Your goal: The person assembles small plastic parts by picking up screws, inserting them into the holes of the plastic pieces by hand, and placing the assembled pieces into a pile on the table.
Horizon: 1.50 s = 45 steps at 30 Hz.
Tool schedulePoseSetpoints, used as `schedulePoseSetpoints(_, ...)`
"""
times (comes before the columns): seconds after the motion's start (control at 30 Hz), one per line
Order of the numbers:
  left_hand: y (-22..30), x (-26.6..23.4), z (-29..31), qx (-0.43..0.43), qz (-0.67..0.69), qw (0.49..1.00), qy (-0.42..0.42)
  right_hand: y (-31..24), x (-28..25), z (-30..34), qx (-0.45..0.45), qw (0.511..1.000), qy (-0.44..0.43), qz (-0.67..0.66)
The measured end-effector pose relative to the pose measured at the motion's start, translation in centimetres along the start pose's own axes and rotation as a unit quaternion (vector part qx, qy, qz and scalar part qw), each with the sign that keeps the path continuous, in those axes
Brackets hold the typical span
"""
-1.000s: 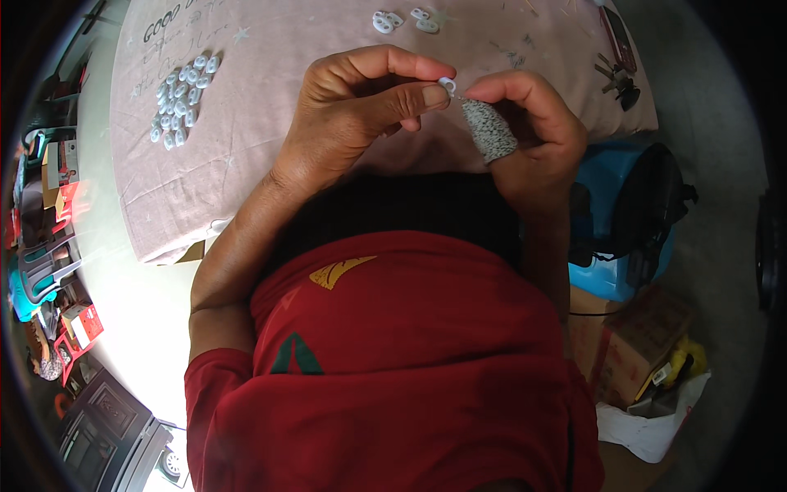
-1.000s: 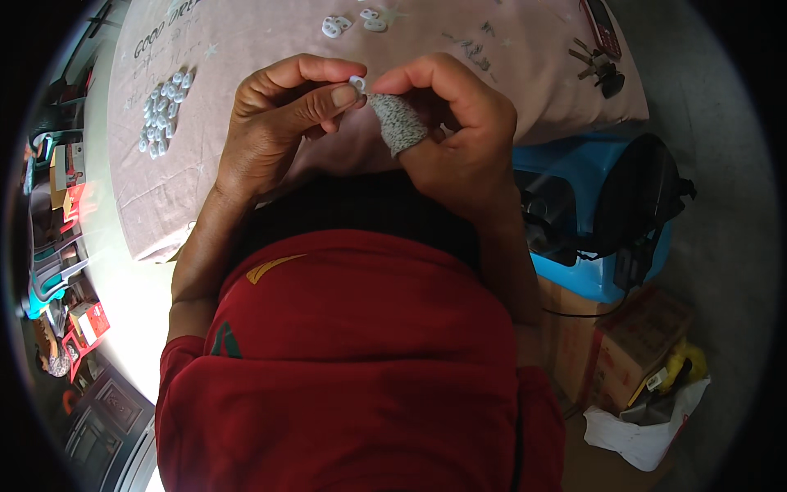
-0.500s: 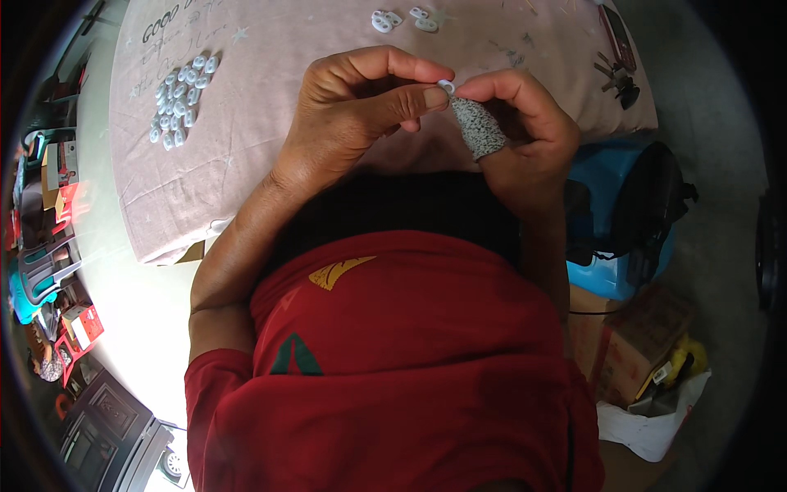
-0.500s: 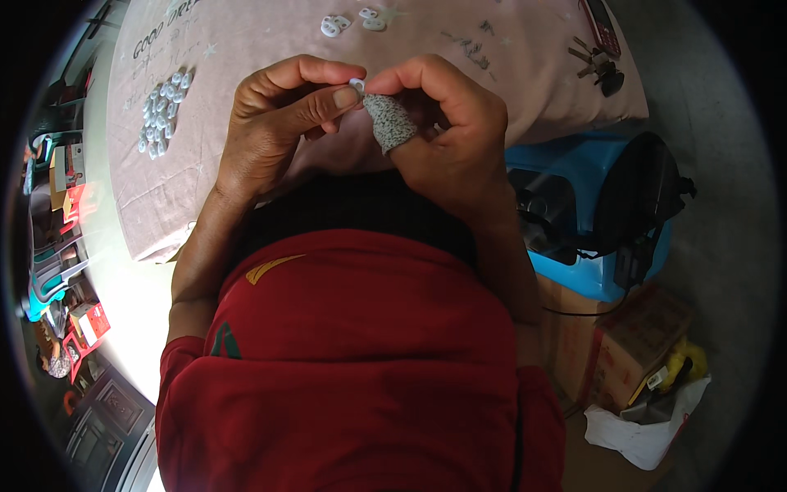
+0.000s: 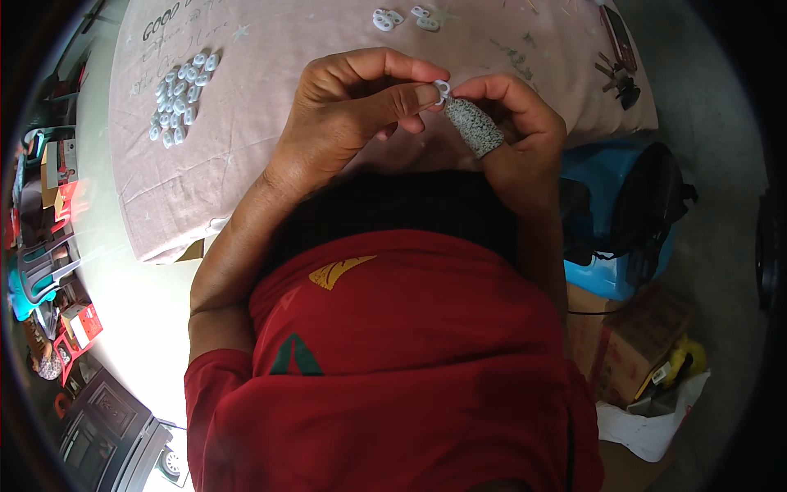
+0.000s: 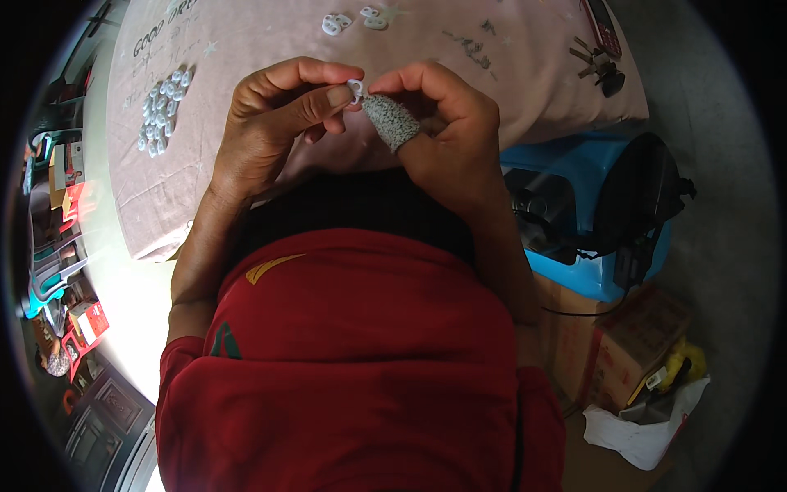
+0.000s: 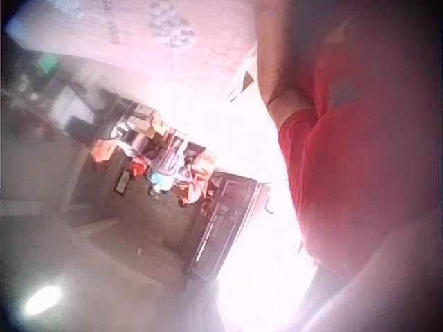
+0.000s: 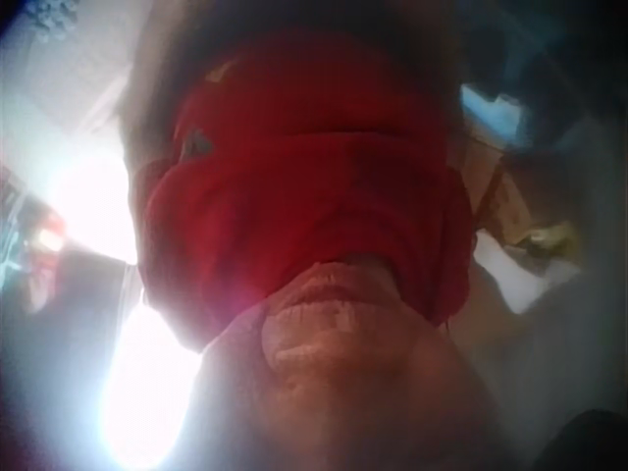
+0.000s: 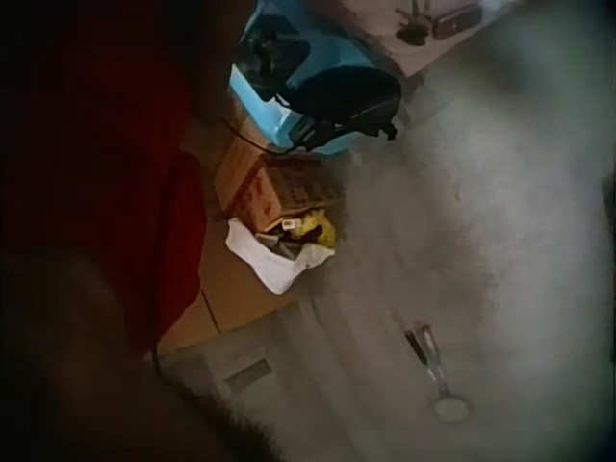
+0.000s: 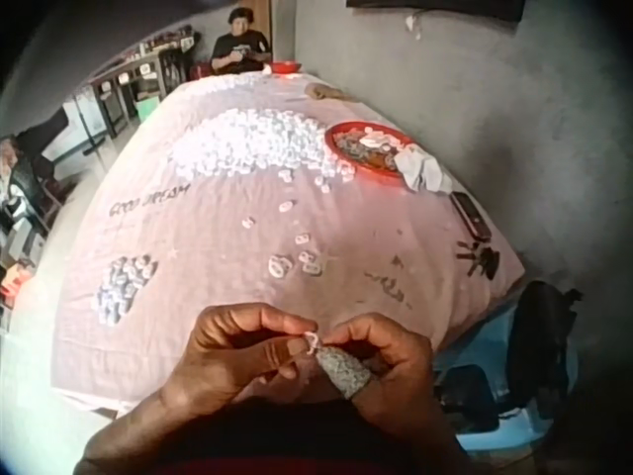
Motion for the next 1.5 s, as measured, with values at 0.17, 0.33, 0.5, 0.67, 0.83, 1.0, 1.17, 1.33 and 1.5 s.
schedulePoseSetpoints(0.17,0.1,-0.1,0.1,0.026,-0.003,1.000,-0.012,0.0,-0.2,0.3,0.009,0.999,0.001,0.040)
schedulePoseSetpoints(0.33,0.1,0.0,0.3,0.012,-0.021,1.000,0.006,-0.4,0.0,0.8,-0.073,0.986,0.023,0.149)
schedulePoseSetpoints(0.5,-0.7,-0.7,0.1,0.027,-0.028,0.999,0.022,-0.4,0.9,0.8,-0.124,0.971,0.036,0.203)
schedulePoseSetpoints(0.67,-1.4,-0.9,-0.3,0.003,-0.028,1.000,0.013,0.4,1.1,0.7,-0.108,0.969,0.031,0.218)
schedulePoseSetpoints(0.83,-1.3,-0.8,-0.4,0.030,-0.046,0.998,-0.014,0.8,1.1,0.6,-0.069,0.982,0.008,0.177)
schedulePoseSetpoints(1.0,-1.8,-1.0,-0.7,0.037,-0.053,0.998,0.005,1.9,1.1,0.3,-0.036,0.981,0.010,0.189)
schedulePoseSetpoints(1.17,-2.7,-1.6,-1.3,-0.039,0.007,0.999,0.024,2.0,1.0,-0.3,-0.034,0.992,0.014,0.121)
schedulePoseSetpoints(1.33,-2.5,-1.6,-1.3,-0.051,-0.001,0.999,0.009,2.2,0.6,0.0,-0.047,0.991,0.017,0.128)
schedulePoseSetpoints(1.5,-2.6,-1.6,-1.3,-0.056,-0.008,0.998,-0.003,1.7,0.8,-0.1,-0.072,0.983,0.016,0.166)
Point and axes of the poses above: each hand's wrist, its own z-axis away from the middle knuckle, its own x-axis out of the palm, y = z × x, the point moved 7 cm from there along -z, towards the middle knuckle, and after that the axes turned 15 degrees about y, right-handed, at the moved point
